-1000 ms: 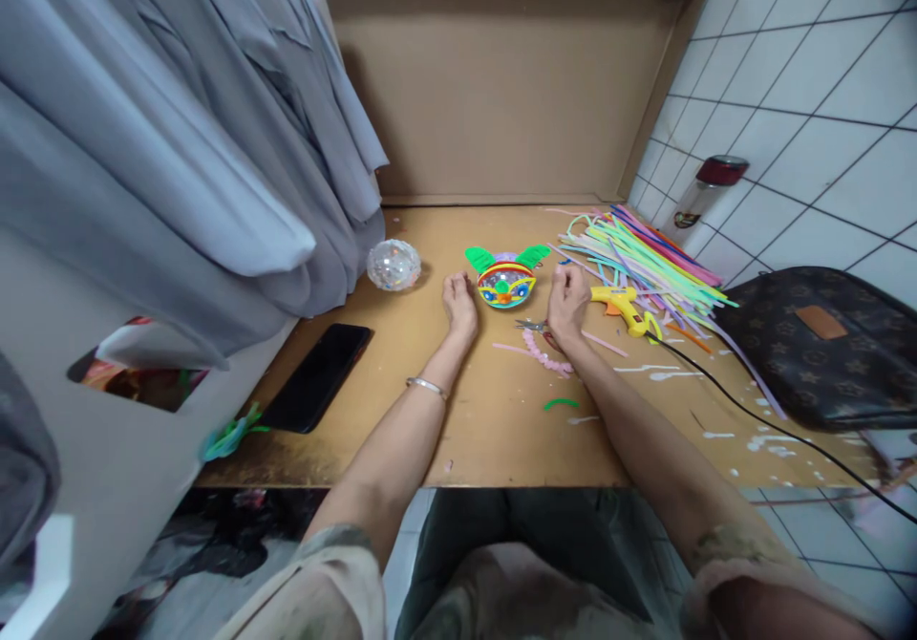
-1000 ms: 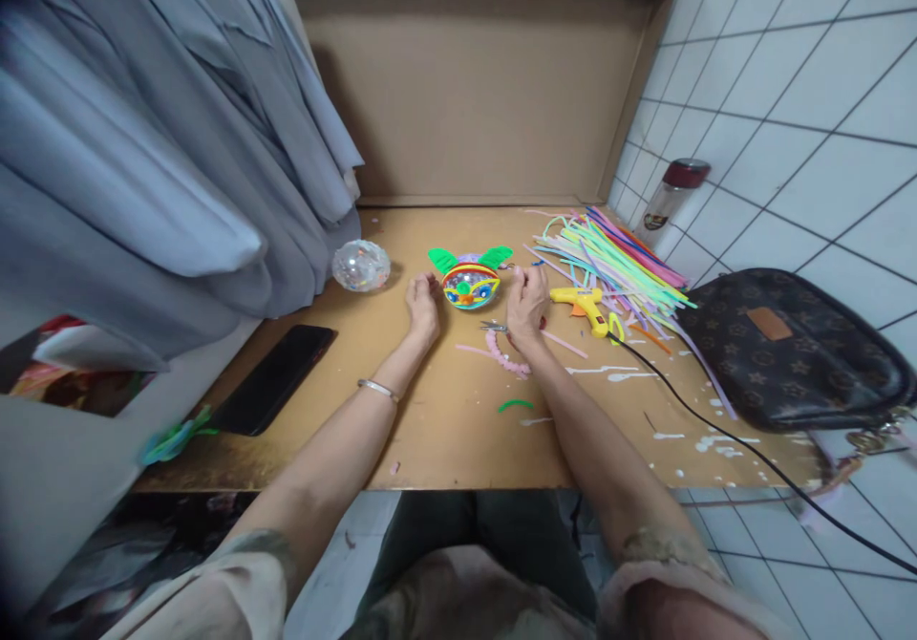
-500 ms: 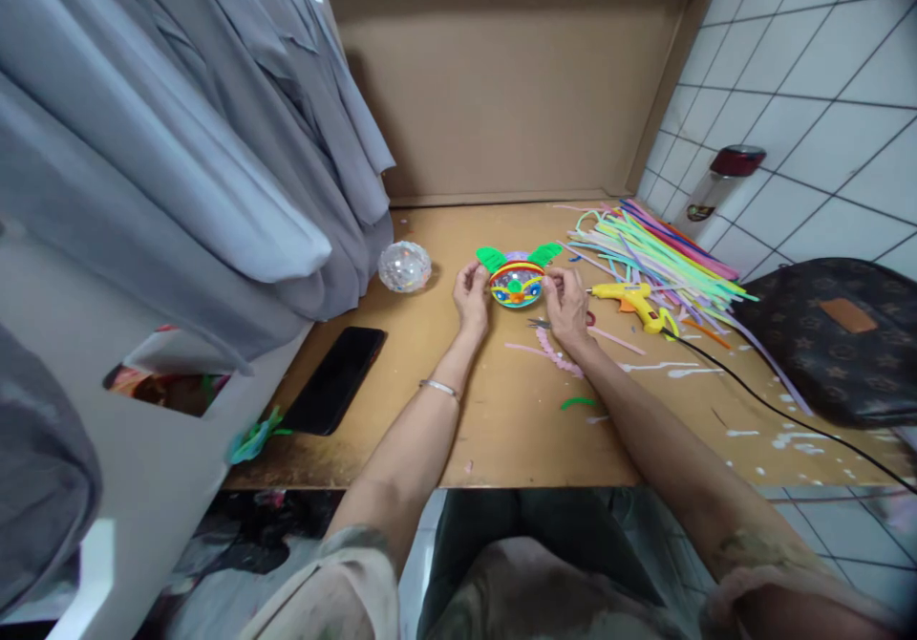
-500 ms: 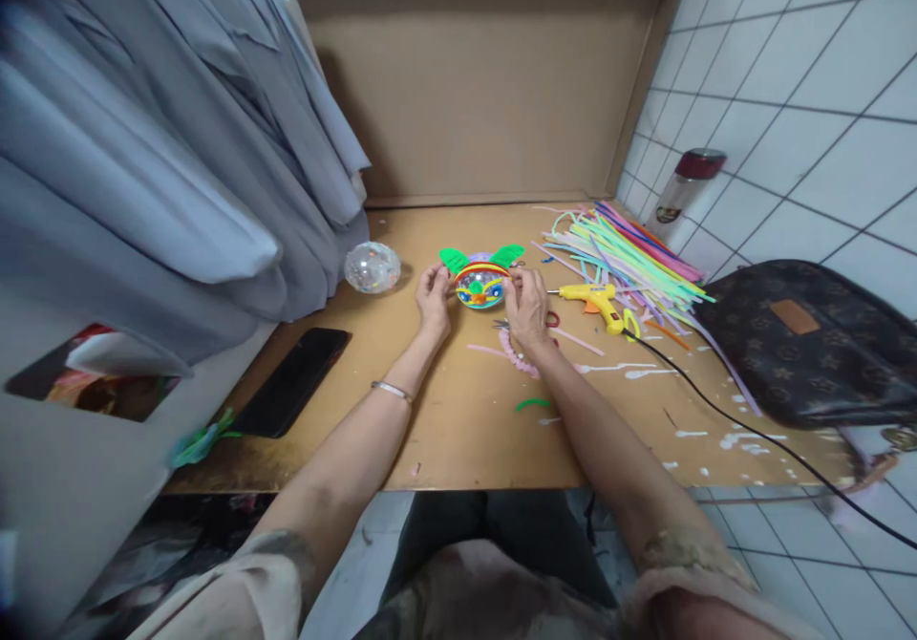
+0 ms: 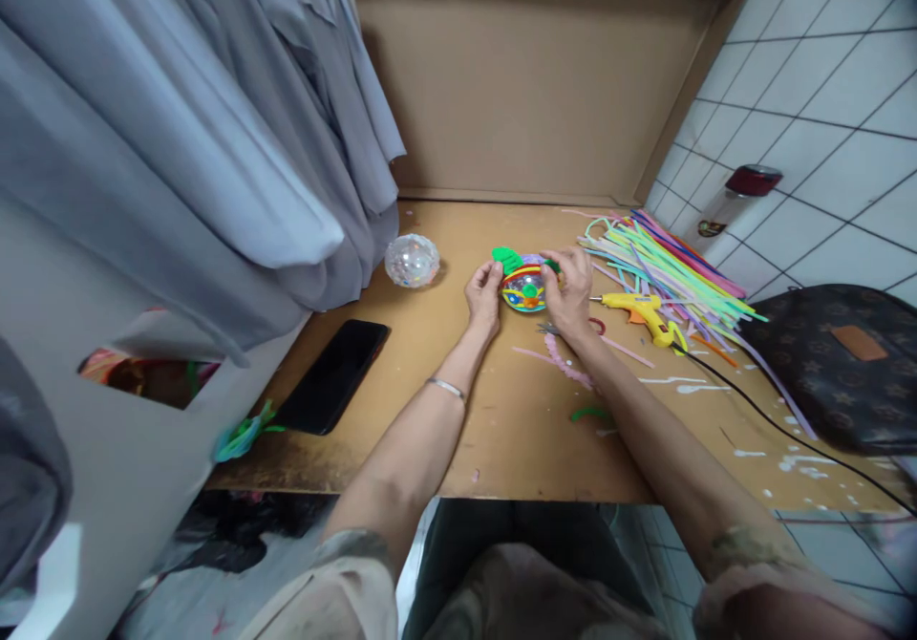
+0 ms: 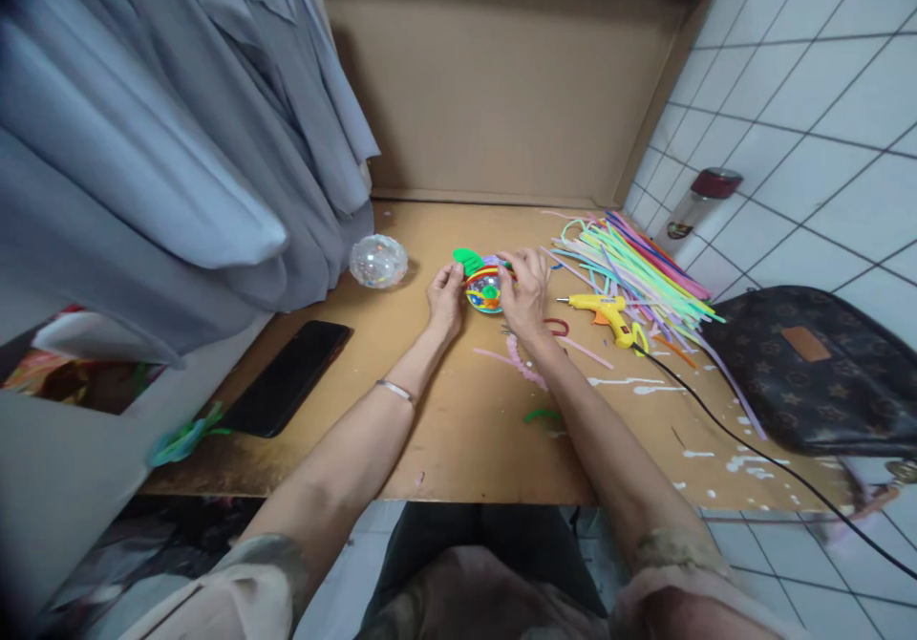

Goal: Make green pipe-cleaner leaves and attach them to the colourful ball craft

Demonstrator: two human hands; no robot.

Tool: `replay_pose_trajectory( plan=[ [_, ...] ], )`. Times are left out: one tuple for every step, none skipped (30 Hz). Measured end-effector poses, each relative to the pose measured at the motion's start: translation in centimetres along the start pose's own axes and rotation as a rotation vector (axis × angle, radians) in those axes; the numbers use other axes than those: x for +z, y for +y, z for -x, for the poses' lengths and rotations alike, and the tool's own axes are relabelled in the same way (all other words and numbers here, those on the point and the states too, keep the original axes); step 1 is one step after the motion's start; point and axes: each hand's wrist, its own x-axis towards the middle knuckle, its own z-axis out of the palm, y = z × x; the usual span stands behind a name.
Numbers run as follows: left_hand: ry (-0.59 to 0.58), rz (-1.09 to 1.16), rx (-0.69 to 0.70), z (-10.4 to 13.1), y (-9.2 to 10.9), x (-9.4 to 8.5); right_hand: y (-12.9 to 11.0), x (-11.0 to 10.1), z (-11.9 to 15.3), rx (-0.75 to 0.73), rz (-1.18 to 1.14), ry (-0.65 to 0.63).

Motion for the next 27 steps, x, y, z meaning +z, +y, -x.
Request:
replay_pose_trajectory(
  plan=[
    [-0.004, -0.002, 0.003, 0.0, 0.0, 0.1, -0.1, 0.1, -0.4, 0.001, 0.036, -0.041],
    [-0.009, 0.001, 0.005, 0.0, 0.1, 0.1, -0.2, 0.3, -0.7, 0.003, 0.071, -0.078],
    [-0.017, 0.005, 0.006, 0.0, 0.1, 0.1, -0.3, 0.4, -1.0, 0.003, 0.103, -0.112],
    [-0.026, 0.009, 0.006, 0.0, 0.1, 0.1, -0.3, 0.4, -1.3, -0.001, 0.131, -0.141],
    [-0.035, 0.010, 0.007, -0.1, 0.1, 0.1, -0.4, 0.5, -1.5, -0.010, 0.157, -0.166],
    [-0.042, 0.007, 0.009, -0.1, 0.1, 0.1, -0.5, 0.5, -1.8, -0.022, 0.182, -0.190],
    [-0.047, 0.001, 0.012, -0.1, 0.1, 0.1, -0.6, 0.4, -2.0, -0.034, 0.208, -0.213],
    [-0.049, -0.006, 0.018, -0.2, 0.1, 0.1, -0.7, 0.4, -2.2, -0.044, 0.234, -0.235],
    [-0.049, -0.014, 0.024, -0.2, 0.0, 0.1, -0.8, 0.3, -2.3, -0.054, 0.261, -0.258],
    [-0.047, -0.022, 0.029, -0.2, 0.0, 0.1, -0.9, 0.2, -2.5, -0.062, 0.286, -0.280],
    [-0.044, -0.031, 0.033, -0.2, 0.0, 0.1, -0.9, 0.2, -2.6, -0.071, 0.307, -0.302],
    [-0.042, -0.041, 0.035, -0.2, 0.0, 0.1, -1.0, 0.1, -2.7, -0.081, 0.324, -0.323],
    [-0.041, -0.053, 0.034, -0.1, -0.1, 0.1, -1.0, 0.1, -2.8, -0.091, 0.336, -0.342],
    [-0.041, -0.064, 0.033, -0.1, -0.1, 0.1, -1.0, 0.2, -2.9, -0.099, 0.344, -0.357],
    [-0.042, -0.074, 0.032, -0.1, -0.1, 0.1, -1.0, 0.2, -2.9, -0.104, 0.349, -0.365],
    [-0.043, -0.080, 0.032, -0.1, -0.1, 0.1, -1.0, 0.2, -2.9, -0.107, 0.349, -0.367],
    [-0.044, -0.081, 0.033, -0.1, -0.1, 0.1, -0.9, 0.3, -2.9, -0.108, 0.346, -0.366],
    [-0.046, -0.078, 0.036, -0.1, -0.1, 0.1, -0.8, 0.4, -2.9, -0.108, 0.339, -0.362],
    [-0.046, -0.073, 0.038, -0.1, -0.1, 0.1, -0.8, 0.4, -2.9, -0.107, 0.330, -0.359],
    [-0.044, -0.069, 0.042, -0.1, -0.1, 0.1, -0.7, 0.5, -2.9, -0.109, 0.320, -0.358],
    [-0.041, -0.070, 0.045, -0.1, -0.1, 0.0, -0.7, 0.5, -2.9, -0.111, 0.310, -0.359],
    [-0.037, -0.076, 0.046, -0.2, -0.1, 0.0, -0.7, 0.6, -2.9, -0.114, 0.303, -0.360],
    [-0.033, -0.085, 0.046, -0.2, -0.1, 0.0, -0.6, 0.6, -2.9, -0.117, 0.298, -0.360],
    [-0.028, -0.096, 0.045, -0.2, -0.1, 0.0, -0.6, 0.7, -2.9, -0.118, 0.293, -0.359],
    [-0.025, -0.105, 0.043, -0.2, -0.1, 0.0, -0.6, 0.7, -2.8, -0.115, 0.288, -0.356],
    [-0.024, -0.112, 0.039, -0.2, -0.1, 0.0, -0.6, 0.8, -2.7, -0.109, 0.283, -0.350],
    [-0.026, -0.113, 0.035, -0.2, -0.1, 0.0, -0.6, 0.8, -2.7, -0.102, 0.276, -0.342]
  ],
)
